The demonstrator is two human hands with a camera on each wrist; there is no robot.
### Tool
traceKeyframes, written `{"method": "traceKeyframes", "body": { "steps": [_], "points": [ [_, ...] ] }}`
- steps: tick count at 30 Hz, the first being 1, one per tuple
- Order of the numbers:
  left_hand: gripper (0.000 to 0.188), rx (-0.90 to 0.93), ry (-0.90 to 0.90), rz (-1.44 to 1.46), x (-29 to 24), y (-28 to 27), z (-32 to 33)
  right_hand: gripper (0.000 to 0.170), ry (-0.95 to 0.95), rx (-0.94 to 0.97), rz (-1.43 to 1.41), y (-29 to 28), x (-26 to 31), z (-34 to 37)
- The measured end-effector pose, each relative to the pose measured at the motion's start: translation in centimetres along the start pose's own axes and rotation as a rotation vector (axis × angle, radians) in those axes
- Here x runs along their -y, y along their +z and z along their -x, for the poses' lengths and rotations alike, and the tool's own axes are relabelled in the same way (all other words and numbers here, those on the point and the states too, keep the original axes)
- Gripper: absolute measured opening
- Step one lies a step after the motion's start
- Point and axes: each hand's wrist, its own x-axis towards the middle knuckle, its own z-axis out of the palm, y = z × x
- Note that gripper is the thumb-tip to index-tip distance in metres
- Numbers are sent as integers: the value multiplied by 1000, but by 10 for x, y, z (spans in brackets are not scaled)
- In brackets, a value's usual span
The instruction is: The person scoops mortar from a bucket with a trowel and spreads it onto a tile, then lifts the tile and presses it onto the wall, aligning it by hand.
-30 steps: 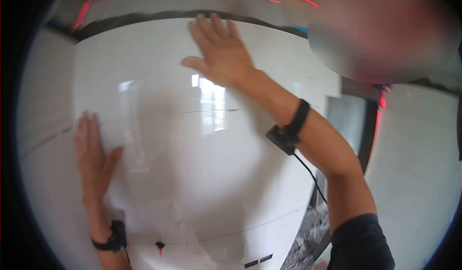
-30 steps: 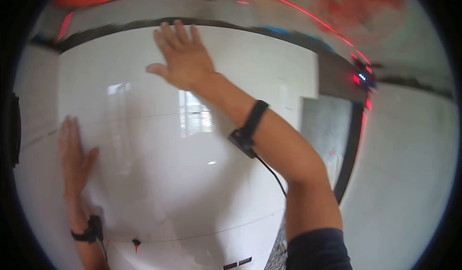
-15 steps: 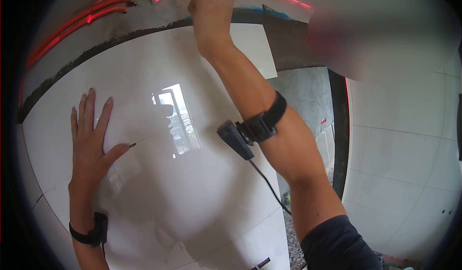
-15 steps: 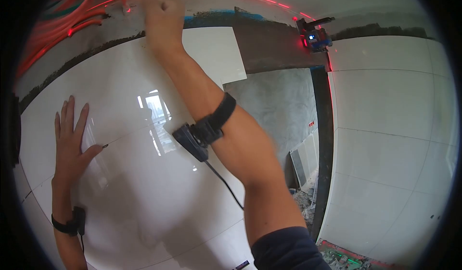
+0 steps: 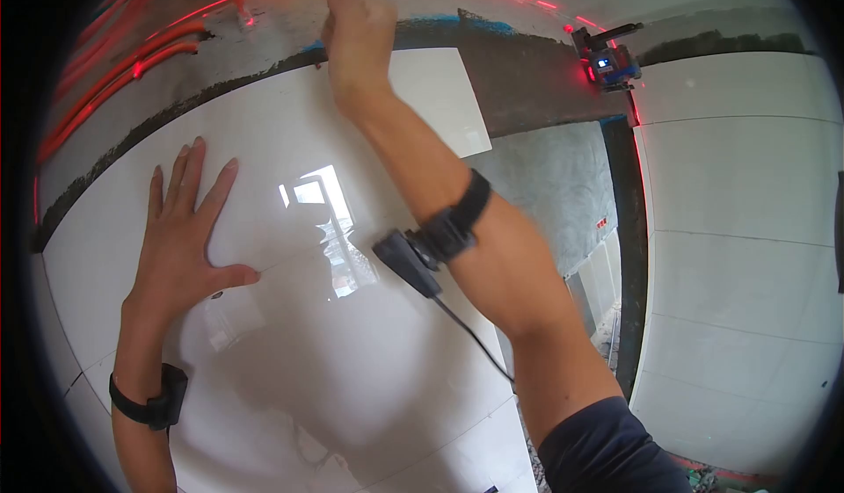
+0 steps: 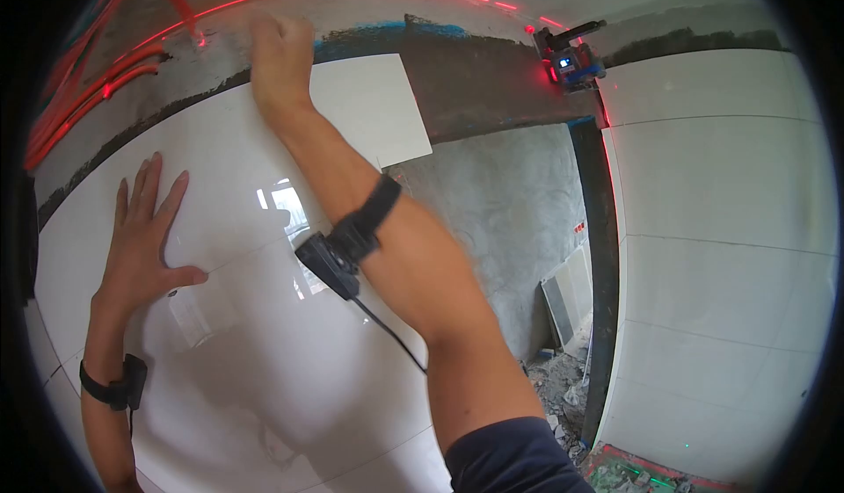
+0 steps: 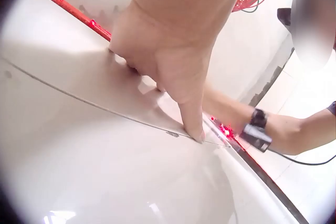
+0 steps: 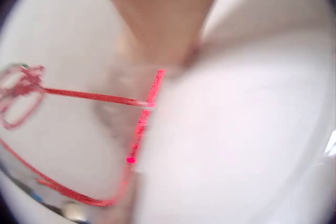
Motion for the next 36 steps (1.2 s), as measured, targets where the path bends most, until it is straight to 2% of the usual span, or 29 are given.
{"method": "traceKeyframes", "body": {
  "steps": [1, 5, 7, 10, 13, 14, 16, 18, 22, 23, 24, 25, 26, 28, 31, 34, 36],
  "points": [
    [133, 24, -5, 14, -2, -3, 0, 41, -11, -72, 48, -4, -10, -1],
    [133, 24, -12, 25, -8, -6, -1, 47, -122, -58, 162, -8, -26, -10],
    [132, -14, 35, 40, -23, 1, -14, 45, -50, -37, 150, -8, -19, -13],
    [130, -44, 88, 54, -32, -6, -22, 45, -51, -50, 134, -2, 0, -11],
    [127, -18, 89, 64, -33, -6, -24, 45, -157, 38, -19, -5, 23, -15],
    [127, -16, 82, 70, -34, -6, -24, 45, -159, 39, -19, -7, 10, -16],
    [127, -28, 89, 69, -32, -4, -24, 45, -177, -33, 259, -9, -22, -15],
    [127, -24, 98, 64, -31, -4, -21, 44, -141, -26, 174, -14, -17, -15],
    [127, -30, 75, 59, -34, -5, -24, 42, -83, 65, -57, -14, 35, -19],
    [127, -13, 67, 54, -34, -6, -24, 42, -83, 66, -58, -17, 18, -20],
    [127, -12, 67, 54, -34, -5, -25, 42, -187, 38, 78, -24, -13, -22],
    [132, 8, 62, 48, -32, -3, -25, 43, -290, 8, 215, -26, -21, -21],
    [137, 19, 51, 44, -31, -3, -26, 43, -298, 14, 214, -27, -25, -27],
    [136, 22, 64, 44, -31, -3, -24, 41, -77, -14, 55, -30, -8, -25],
    [135, 4, 48, 45, -30, -3, -26, 38, -142, 7, 40, -30, 10, -21],
    [134, -6, 50, 47, -32, -2, -26, 38, -159, 39, 196, -28, -11, -7],
    [134, 9, 75, 32, -32, -2, -24, 40, -180, 65, 169, -31, -5, 12]
  ]
}}
